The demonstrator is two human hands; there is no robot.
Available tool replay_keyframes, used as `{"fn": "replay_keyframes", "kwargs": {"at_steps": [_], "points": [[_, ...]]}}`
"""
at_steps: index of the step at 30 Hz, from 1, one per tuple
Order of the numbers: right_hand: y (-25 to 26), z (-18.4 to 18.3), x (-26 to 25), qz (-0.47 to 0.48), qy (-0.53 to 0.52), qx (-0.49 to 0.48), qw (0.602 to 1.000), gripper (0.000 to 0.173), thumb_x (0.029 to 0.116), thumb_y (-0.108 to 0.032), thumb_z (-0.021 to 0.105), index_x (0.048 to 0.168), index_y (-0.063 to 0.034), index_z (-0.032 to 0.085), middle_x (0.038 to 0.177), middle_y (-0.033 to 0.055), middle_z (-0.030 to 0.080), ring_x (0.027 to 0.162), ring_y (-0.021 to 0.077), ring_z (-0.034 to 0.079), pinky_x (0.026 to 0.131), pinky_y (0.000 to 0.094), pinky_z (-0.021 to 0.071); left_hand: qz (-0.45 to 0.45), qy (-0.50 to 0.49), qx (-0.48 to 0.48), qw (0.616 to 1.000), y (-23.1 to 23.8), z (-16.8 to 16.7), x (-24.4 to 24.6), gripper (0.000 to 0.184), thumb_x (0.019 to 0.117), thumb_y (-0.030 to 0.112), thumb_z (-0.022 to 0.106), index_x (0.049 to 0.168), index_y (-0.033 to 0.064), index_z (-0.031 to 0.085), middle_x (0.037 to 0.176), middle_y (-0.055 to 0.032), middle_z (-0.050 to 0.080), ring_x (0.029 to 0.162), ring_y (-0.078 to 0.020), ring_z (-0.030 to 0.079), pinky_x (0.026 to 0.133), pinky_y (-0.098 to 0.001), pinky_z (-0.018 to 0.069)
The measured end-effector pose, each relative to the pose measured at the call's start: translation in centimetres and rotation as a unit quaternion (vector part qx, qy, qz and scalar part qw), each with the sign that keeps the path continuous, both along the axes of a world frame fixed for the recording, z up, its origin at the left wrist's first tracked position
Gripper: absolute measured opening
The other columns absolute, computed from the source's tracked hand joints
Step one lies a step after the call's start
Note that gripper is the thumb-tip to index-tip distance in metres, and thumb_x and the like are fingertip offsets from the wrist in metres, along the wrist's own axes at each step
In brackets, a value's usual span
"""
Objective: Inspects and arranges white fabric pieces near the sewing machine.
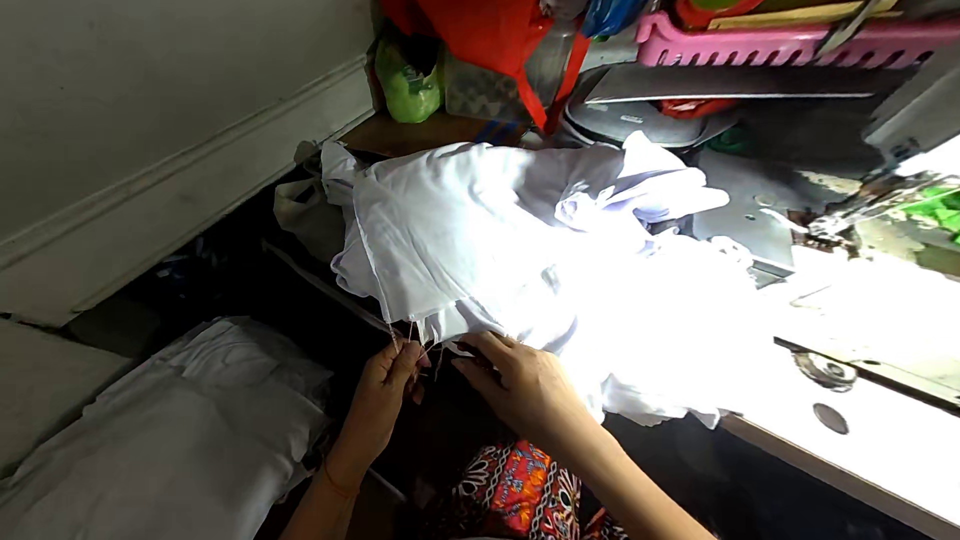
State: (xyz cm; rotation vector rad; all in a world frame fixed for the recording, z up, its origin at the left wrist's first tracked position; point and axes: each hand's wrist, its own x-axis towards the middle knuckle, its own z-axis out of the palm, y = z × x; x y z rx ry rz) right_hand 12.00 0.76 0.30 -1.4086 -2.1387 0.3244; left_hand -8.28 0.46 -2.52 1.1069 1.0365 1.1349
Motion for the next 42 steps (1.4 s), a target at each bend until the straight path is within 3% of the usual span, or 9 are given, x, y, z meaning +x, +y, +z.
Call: {"fn": "replay_keyframes", "kwargs": {"at_steps": [4,7,10,14,18,24,28,34,42], "points": [[-0.3,-0.9,-1.7,0.012,-0.035,0.106,0.994,0.027,0.0999,-0.033,0.056,0.106,-0.0127,0.073,0.085,0.0034,0.071,0.066,0.0198,0.069,0.051,0.0381,0.0544,0.01,0.04,0.015,0.999,-0.2,0.1,-0.4,0.029,0.109,0.021,0.044,0.093,0.008,0.064,0.073,0.0039,0.057,0.059,-0.0061,0.055,0.058,-0.0217,0.0511],[-0.7,0.0,-2.1,0.049,0.126,-0.114,0.984,0.033,0.1032,-0.036,0.055,0.113,-0.0106,0.073,0.088,0.0011,0.072,0.073,0.0111,0.067,0.066,0.0321,0.0568,0.019,0.12,0.06,0.991,-0.2,-0.1,-1.1,0.029,0.1093,0.021,0.044,0.095,0.0075,0.064,0.072,0.0044,0.058,0.058,-0.0054,0.056,0.057,-0.021,0.0515],[0.7,0.1,-1.4,0.066,0.333,-0.39,0.856,0.028,0.1037,-0.032,0.057,0.11,-0.0096,0.071,0.076,-0.0055,0.062,0.055,0.0004,0.048,0.05,0.0177,0.0397,0.012,0.178,0.103,0.979,-0.2,-0.5,-1.6,0.028,0.109,0.021,0.045,0.096,0.0078,0.066,0.074,0.0052,0.059,0.061,-0.0026,0.057,0.058,-0.0181,0.0514],[1.7,0.3,-1.0,0.059,0.429,-0.502,0.749,0.023,0.1042,-0.029,0.058,0.108,-0.0104,0.071,0.074,-0.0045,0.059,0.047,-0.0009,0.039,0.042,0.015,0.0323,0.0,0.185,0.107,0.977,-0.4,-0.6,-1.3,0.028,0.1092,0.022,0.046,0.097,0.007,0.066,0.078,0.005,0.06,0.063,-0.0006,0.057,0.06,-0.016,0.0507],[2.2,0.3,-1.6,0.073,0.434,-0.508,0.74,0.023,0.1065,-0.025,0.053,0.099,-0.0105,0.069,0.065,-0.0062,0.055,0.043,-0.0024,0.036,0.04,0.0142,0.0294,0.003,0.182,0.124,0.975,-0.4,-1.1,-1.3,0.029,0.109,0.023,0.046,0.094,0.0077,0.065,0.077,0.0063,0.059,0.063,0.0009,0.055,0.06,-0.0149,0.0497],[2.5,-0.6,-1.8,0.115,0.433,-0.533,0.717,0.022,0.1051,-0.028,0.055,0.105,-0.0112,0.069,0.073,-0.0056,0.06,0.046,-0.0021,0.04,0.042,0.014,0.0345,0.027,0.198,0.107,0.974,-0.4,-1.2,-2.3,0.029,0.1093,0.021,0.044,0.097,0.0061,0.067,0.079,0.005,0.063,0.066,-0.0006,0.061,0.064,-0.0168,0.0543],[3.0,-0.6,-3.4,0.095,0.453,-0.549,0.696,0.027,0.1062,-0.027,0.054,0.089,-0.0099,0.066,0.06,-0.0067,0.051,0.042,-0.0012,0.039,0.04,0.0149,0.034,0.044,0.226,0.13,0.964,-0.6,-1.5,-2.3,0.031,0.109,0.022,0.045,0.095,0.0059,0.066,0.077,0.0066,0.062,0.066,0.0023,0.059,0.064,-0.014,0.0519],[3.2,-0.8,-4.0,0.08,0.483,-0.55,0.676,0.026,0.1082,-0.024,0.049,0.1,-0.0087,0.068,0.064,-0.0068,0.053,0.043,-0.0023,0.037,0.04,0.0142,0.033,0.042,0.232,0.124,0.964,-0.7,-1.3,-3.0,0.031,0.1088,0.02,0.043,0.092,0.0064,0.066,0.073,0.0078,0.058,0.064,0.0022,0.058,0.063,-0.0146,0.0529],[4.6,-0.3,-5.4,0.05,0.493,-0.565,0.66,0.027,0.1084,-0.028,0.05,0.093,-0.0085,0.062,0.058,-0.0057,0.046,0.04,-0.0013,0.036,0.039,0.0132,0.0331,0.013,0.226,0.142,0.964,-1.0,-1.8,-3.1,0.031,0.1091,0.021,0.044,0.093,0.0052,0.066,0.076,0.0073,0.06,0.065,0.004,0.057,0.064,-0.0125,0.0514]]}}
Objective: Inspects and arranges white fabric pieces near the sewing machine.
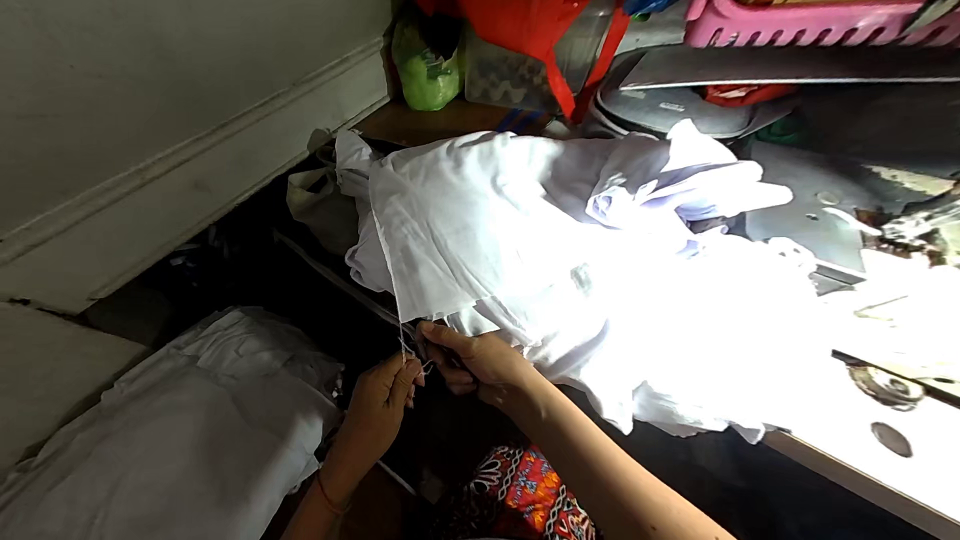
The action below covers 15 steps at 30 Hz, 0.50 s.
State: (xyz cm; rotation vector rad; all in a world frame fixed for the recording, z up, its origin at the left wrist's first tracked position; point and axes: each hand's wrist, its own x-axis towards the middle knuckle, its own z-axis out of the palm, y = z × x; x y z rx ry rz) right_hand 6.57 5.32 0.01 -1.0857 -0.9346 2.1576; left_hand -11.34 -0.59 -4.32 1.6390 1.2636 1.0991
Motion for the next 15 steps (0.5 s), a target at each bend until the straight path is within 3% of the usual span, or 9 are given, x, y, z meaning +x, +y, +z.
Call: {"fn": "replay_keyframes", "kwargs": {"at_steps": [2,7,11,15], "points": [[-0.1,-0.3,-0.1,0.016,0.004,0.009,1.0,0.024,0.1087,-0.026,0.049,0.098,-0.0088,0.062,0.059,-0.0062,0.046,0.041,-0.0018,0.036,0.039,0.0129,0.0327,-0.004,0.003,-0.005,1.0,-0.1,-0.1,-0.2,0.032,0.1091,0.021,0.044,0.093,0.0049,0.066,0.075,0.0069,0.06,0.064,0.0037,0.057,0.063,-0.0129,0.0517],[0.1,-0.4,-0.8,0.065,-0.011,0.05,0.997,0.02,0.1067,-0.026,0.054,0.094,-0.0117,0.061,0.061,-0.0055,0.049,0.042,-0.0006,0.039,0.041,0.0138,0.035,-0.009,0.051,-0.002,0.999,-0.5,-0.5,-0.4,0.032,0.108,0.021,0.045,0.092,0.0032,0.067,0.073,0.0052,0.059,0.064,0.0031,0.058,0.064,-0.0129,0.0513],[0.6,0.0,-1.7,0.069,-0.041,0.051,0.996,0.024,0.108,-0.029,0.052,0.094,-0.0125,0.063,0.061,-0.0073,0.047,0.042,-0.0019,0.034,0.04,0.0127,0.0297,-0.016,0.116,0.014,0.993,-0.6,0.1,-0.2,0.034,0.107,0.021,0.045,0.088,0.0012,0.065,0.07,0.0007,0.056,0.064,-0.0004,0.055,0.064,-0.0149,0.0483],[0.1,-1.5,-0.7,0.054,-0.072,0.064,0.994,0.024,0.1079,-0.028,0.052,0.092,-0.0121,0.061,0.059,-0.0074,0.045,0.041,-0.0007,0.034,0.039,0.0145,0.0308,-0.058,0.128,-0.009,0.99,-0.2,-0.8,-0.8,0.035,0.1085,0.023,0.044,0.093,0.0017,0.068,0.074,0.0,0.06,0.066,-0.0006,0.055,0.066,-0.0151,0.0484]]}}
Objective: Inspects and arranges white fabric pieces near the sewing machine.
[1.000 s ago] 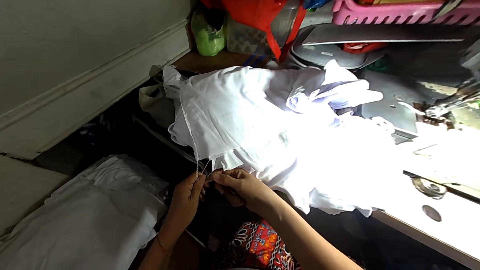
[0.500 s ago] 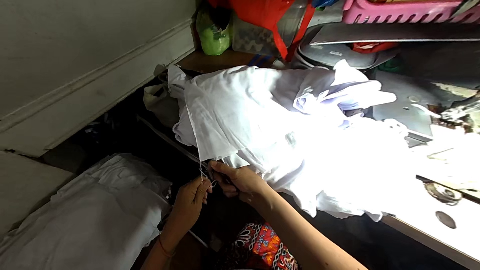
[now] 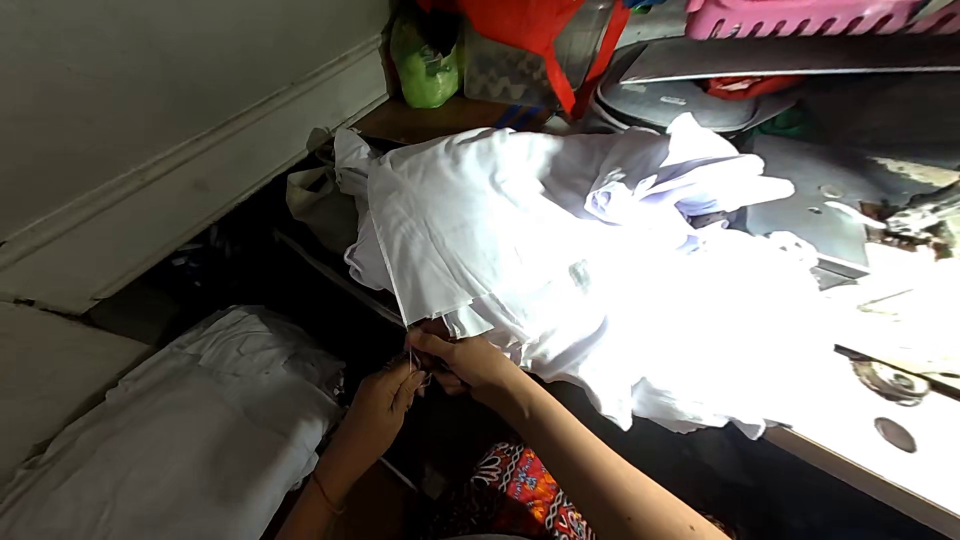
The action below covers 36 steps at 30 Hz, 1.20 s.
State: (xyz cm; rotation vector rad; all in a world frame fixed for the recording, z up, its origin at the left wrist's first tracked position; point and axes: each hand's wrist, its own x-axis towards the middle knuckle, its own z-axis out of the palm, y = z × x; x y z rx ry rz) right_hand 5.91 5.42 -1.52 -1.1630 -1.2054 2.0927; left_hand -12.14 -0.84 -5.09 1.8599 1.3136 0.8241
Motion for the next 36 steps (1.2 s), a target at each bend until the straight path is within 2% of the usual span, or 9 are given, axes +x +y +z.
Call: {"fn": "replay_keyframes", "kwargs": {"at_steps": [4,7,13,16,19,22,25,31,36], "points": [[-1.3,-1.9,2.3,-0.061,0.019,-0.029,0.998,0.025,0.1072,-0.026,0.053,0.099,-0.007,0.067,0.06,-0.0064,0.048,0.042,0.0001,0.036,0.041,0.0163,0.0327,-0.07,0.065,-0.056,0.994,0.0,-1.3,-0.5,0.037,0.1094,0.023,0.043,0.096,-0.0013,0.068,0.077,-0.0086,0.061,0.069,-0.0124,0.056,0.07,-0.026,0.0486],[-1.2,-1.2,3.0,-0.06,0.026,-0.036,0.997,0.025,0.1065,-0.026,0.054,0.095,-0.0072,0.067,0.06,-0.0061,0.049,0.043,-0.0004,0.038,0.041,0.0153,0.0338,-0.079,0.062,-0.048,0.994,-0.5,-1.3,0.2,0.037,0.1094,0.023,0.043,0.095,-0.0012,0.067,0.075,-0.0086,0.06,0.067,-0.0124,0.057,0.069,-0.0253,0.0491],[-0.3,0.0,2.0,-0.017,0.013,-0.016,1.0,0.025,0.1075,-0.029,0.053,0.1,-0.0101,0.066,0.062,-0.0076,0.048,0.042,-0.0015,0.035,0.041,0.0139,0.0319,0.052,0.068,-0.116,0.99,0.3,-0.4,-0.3,0.03,0.106,0.013,0.042,0.1,-0.005,0.065,0.079,-0.0083,0.061,0.072,-0.0139,0.061,0.072,-0.0305,0.0532],[-0.7,-0.4,2.1,-0.011,-0.004,-0.01,1.0,0.024,0.1065,-0.03,0.055,0.1,-0.0106,0.067,0.063,-0.0078,0.049,0.043,-0.0009,0.038,0.042,0.015,0.0347,0.153,-0.106,-0.122,0.975,1.5,-1.2,-0.9,0.033,0.1083,0.021,0.043,0.126,-0.0003,0.06,0.084,-0.0034,0.06,0.069,-0.0102,0.059,0.068,-0.0273,0.0531],[-0.9,-0.6,2.1,-0.024,-0.008,-0.012,1.0,0.024,0.1056,-0.029,0.057,0.095,-0.0091,0.066,0.06,-0.0067,0.048,0.044,0.0006,0.04,0.043,0.0159,0.0364,0.156,-0.281,-0.14,0.937,2.4,-0.6,-0.3,0.046,0.1062,0.033,0.047,0.144,0.0066,0.048,0.081,0.0006,0.057,0.064,-0.0082,0.057,0.064,-0.0239,0.0538],[-1.0,-0.2,2.0,-0.037,-0.01,-0.016,0.999,0.027,0.1057,-0.029,0.057,0.089,-0.0089,0.063,0.056,-0.0067,0.046,0.043,0.0007,0.04,0.043,0.0158,0.0359,0.152,-0.227,-0.1,0.957,2.9,0.2,1.1,0.031,0.1021,0.027,0.059,0.124,0.0062,0.065,0.078,0.0023,0.06,0.063,-0.006,0.053,0.059,-0.0212,0.0451],[-0.8,0.2,2.2,-0.038,-0.021,-0.012,0.999,0.028,0.1055,-0.03,0.057,0.088,-0.0096,0.063,0.055,-0.0069,0.045,0.043,0.0005,0.039,0.043,0.0156,0.0352,0.153,-0.178,-0.048,0.971,2.8,0.4,1.2,0.019,0.1032,0.019,0.059,0.1,0.0078,0.073,0.082,-0.0003,0.067,0.063,-0.0083,0.057,0.057,-0.0216,0.0483],[-0.1,0.2,1.1,0.014,-0.029,0.006,0.999,0.019,0.1048,-0.029,0.059,0.1,-0.011,0.064,0.061,-0.0066,0.048,0.043,0.0001,0.038,0.042,0.0149,0.035,0.116,-0.128,-0.036,0.984,0.1,0.5,0.1,0.023,0.1043,0.022,0.055,0.097,0.0081,0.072,0.082,0.0045,0.066,0.064,-0.0013,0.057,0.058,-0.0152,0.0476],[0.1,0.3,-0.4,0.019,-0.003,0.038,0.999,0.019,0.107,-0.026,0.054,0.099,-0.0107,0.064,0.061,-0.0066,0.047,0.042,-0.0009,0.034,0.041,0.0144,0.0311,0.063,-0.089,-0.014,0.994,-0.1,0.0,-0.2,0.025,0.1034,0.024,0.054,0.095,0.0086,0.072,0.085,0.0061,0.068,0.077,0.0012,0.062,0.07,-0.016,0.0524]]}}
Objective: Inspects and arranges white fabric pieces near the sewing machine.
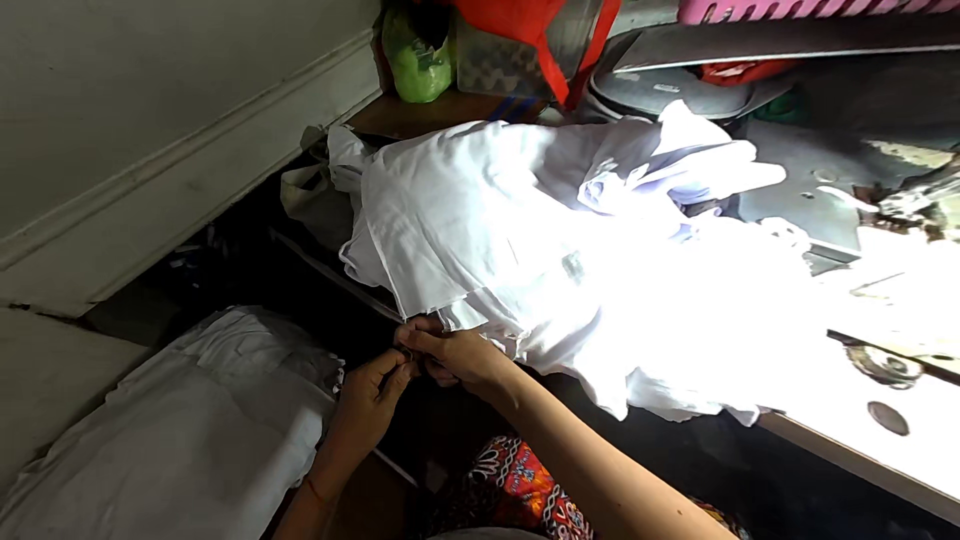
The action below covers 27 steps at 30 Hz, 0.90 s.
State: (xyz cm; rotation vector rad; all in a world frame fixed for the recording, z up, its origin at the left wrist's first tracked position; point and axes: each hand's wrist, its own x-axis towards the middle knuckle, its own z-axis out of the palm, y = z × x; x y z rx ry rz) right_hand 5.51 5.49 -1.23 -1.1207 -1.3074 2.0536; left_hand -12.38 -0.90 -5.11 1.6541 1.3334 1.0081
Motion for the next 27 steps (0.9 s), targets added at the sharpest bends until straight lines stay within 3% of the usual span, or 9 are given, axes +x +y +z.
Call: {"fn": "replay_keyframes", "kwargs": {"at_steps": [2,4,5,7,9,11,15,20,27], "points": [[-0.4,-0.7,0.8,0.006,-0.037,0.028,0.999,0.021,0.1071,-0.026,0.054,0.105,-0.0091,0.066,0.067,-0.006,0.05,0.045,-0.0001,0.036,0.043,0.016,0.0327,-0.032,0.055,-0.046,0.997,0.4,-0.5,-0.4,0.025,0.1021,0.023,0.054,0.099,0.0074,0.073,0.089,0.0031,0.069,0.08,-0.001,0.063,0.074,-0.0193,0.0523],[-1.8,-2.3,2.1,0.006,-0.055,0.034,0.998,0.025,0.1055,-0.032,0.056,0.112,-0.0098,0.067,0.075,-0.0046,0.054,0.049,0.0019,0.039,0.046,0.0192,0.036,-0.081,0.187,-0.14,0.969,0.8,-0.6,-0.7,0.029,0.1024,0.024,0.058,0.121,0.0061,0.071,0.121,-0.0089,0.069,0.113,-0.0167,0.065,0.101,-0.0347,0.0509],[-2.6,-3.3,3.0,0.004,-0.057,0.035,0.998,0.028,0.1043,-0.034,0.057,0.115,-0.0105,0.067,0.078,-0.0043,0.056,0.05,0.0025,0.041,0.047,0.0202,0.0369,-0.12,0.262,-0.196,0.937,1.3,-0.5,-0.6,0.041,0.1028,0.026,0.058,0.139,0.0075,0.061,0.144,-0.0135,0.057,0.136,-0.0272,0.052,0.115,-0.0464,0.0395],[-4.5,-5.0,4.8,-0.004,-0.065,0.025,0.998,0.031,0.1007,-0.039,0.063,0.118,-0.0129,0.068,0.081,-0.0045,0.058,0.054,0.0031,0.043,0.049,0.0214,0.0376,-0.167,0.31,-0.233,0.906,1.9,-0.7,-0.1,0.055,0.1023,0.029,0.059,0.153,0.0125,0.047,0.157,-0.0133,0.044,0.144,-0.0343,0.043,0.116,-0.058,0.0331],[-6.2,-6.0,6.7,-0.017,-0.063,0.0,0.998,0.029,0.0982,-0.041,0.066,0.114,-0.0164,0.068,0.079,-0.0066,0.057,0.054,0.0019,0.043,0.049,0.0206,0.0363,-0.165,0.204,-0.197,0.945,1.6,-0.7,0.5,0.04,0.1044,0.034,0.056,0.135,0.0082,0.062,0.13,-0.0101,0.066,0.117,-0.0217,0.064,0.104,-0.0414,0.0501],[-7.4,-6.0,8.3,-0.032,-0.046,-0.02,0.998,0.022,0.0981,-0.038,0.067,0.109,-0.0191,0.067,0.069,-0.01,0.05,0.048,-0.0006,0.037,0.044,0.0182,0.0322,-0.149,0.029,-0.175,0.973,1.5,0.1,2.1,0.032,0.1052,0.032,0.055,0.116,0.0036,0.067,0.098,-0.0036,0.07,0.086,-0.0099,0.068,0.081,-0.0276,0.0572],[-8.3,-4.5,10.2,-0.059,0.026,0.001,0.998,0.016,0.1002,-0.03,0.064,0.106,-0.0164,0.07,0.063,-0.0112,0.048,0.046,-0.0026,0.036,0.042,0.0154,0.0302,-0.121,-0.207,-0.209,0.948,2.1,2.3,6.9,0.03,0.1055,0.023,0.053,0.126,0.0022,0.06,0.084,0.0014,0.066,0.064,-0.0052,0.059,0.061,-0.0211,0.0523],[-9.1,-2.4,11.8,-0.088,0.075,0.065,0.991,0.019,0.1008,-0.033,0.064,0.103,-0.0168,0.074,0.063,-0.0126,0.05,0.048,-0.0049,0.038,0.043,0.0132,0.0306,-0.093,-0.354,-0.258,0.894,3.0,3.5,12.3,0.021,0.1058,0.015,0.053,0.094,0.0027,0.066,0.07,-0.0007,0.061,0.054,-0.0038,0.052,0.054,-0.0182,0.0478],[-9.0,-0.7,14.8,-0.128,0.104,0.097,0.982,0.063,0.0996,-0.07,0.039,0.127,-0.0187,0.065,0.071,-0.0122,0.047,0.05,-0.0042,0.032,0.043,0.0132,0.0261,-0.144,-0.296,-0.159,0.931,1.3,2.8,10.7,0.027,0.1079,0.013,0.045,0.101,0.0034,0.07,0.072,0.003,0.064,0.064,-0.005,0.061,0.063,-0.0214,0.0541]]}}
